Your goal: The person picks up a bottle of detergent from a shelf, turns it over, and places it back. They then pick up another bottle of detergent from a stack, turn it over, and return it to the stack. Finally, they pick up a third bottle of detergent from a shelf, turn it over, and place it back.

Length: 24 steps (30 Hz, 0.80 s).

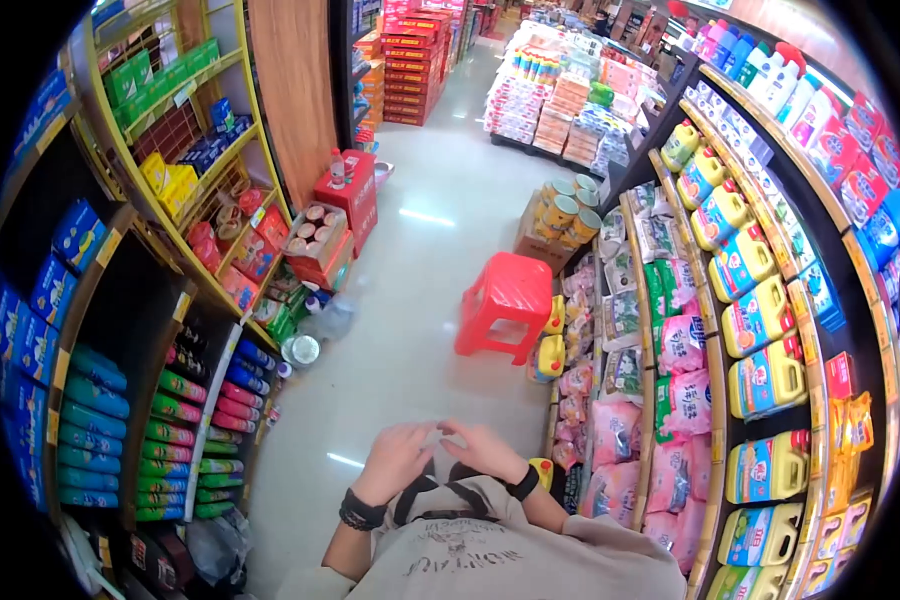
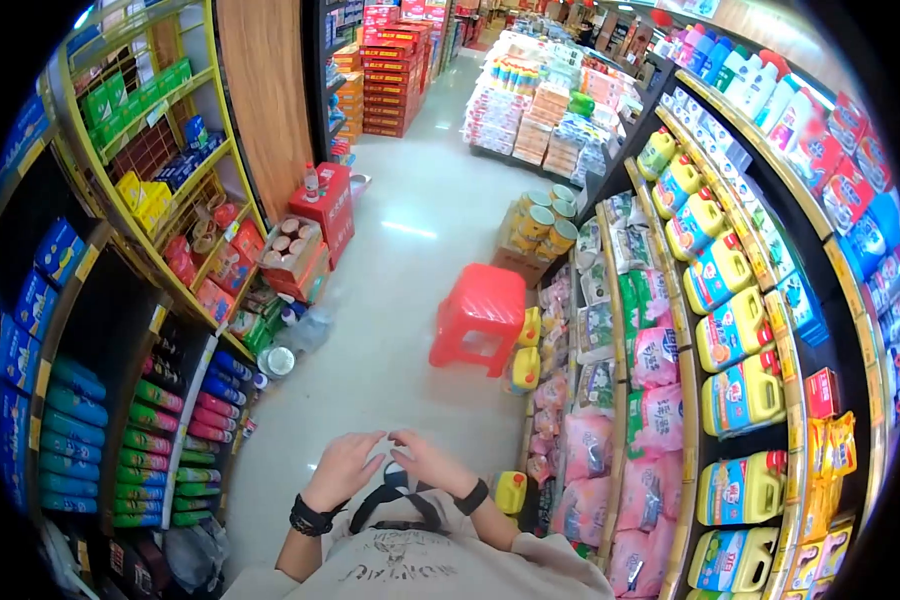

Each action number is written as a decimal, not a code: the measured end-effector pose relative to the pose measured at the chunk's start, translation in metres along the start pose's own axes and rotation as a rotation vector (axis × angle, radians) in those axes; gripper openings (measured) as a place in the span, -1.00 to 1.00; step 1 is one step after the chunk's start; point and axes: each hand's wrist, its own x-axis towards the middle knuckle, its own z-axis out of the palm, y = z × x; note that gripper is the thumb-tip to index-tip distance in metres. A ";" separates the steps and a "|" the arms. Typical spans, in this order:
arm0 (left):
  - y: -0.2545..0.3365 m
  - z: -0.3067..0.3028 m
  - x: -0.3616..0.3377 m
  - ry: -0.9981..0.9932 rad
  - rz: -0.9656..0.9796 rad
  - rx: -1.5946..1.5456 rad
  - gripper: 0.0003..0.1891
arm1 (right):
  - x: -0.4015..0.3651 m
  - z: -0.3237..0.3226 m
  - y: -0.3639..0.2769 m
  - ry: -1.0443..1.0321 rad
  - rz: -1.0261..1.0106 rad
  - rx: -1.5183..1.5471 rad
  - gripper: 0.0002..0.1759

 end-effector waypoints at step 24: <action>-0.219 -0.106 0.279 -0.158 -0.118 0.096 -0.60 | 0.433 -0.048 0.098 -0.097 -0.319 -0.048 -0.73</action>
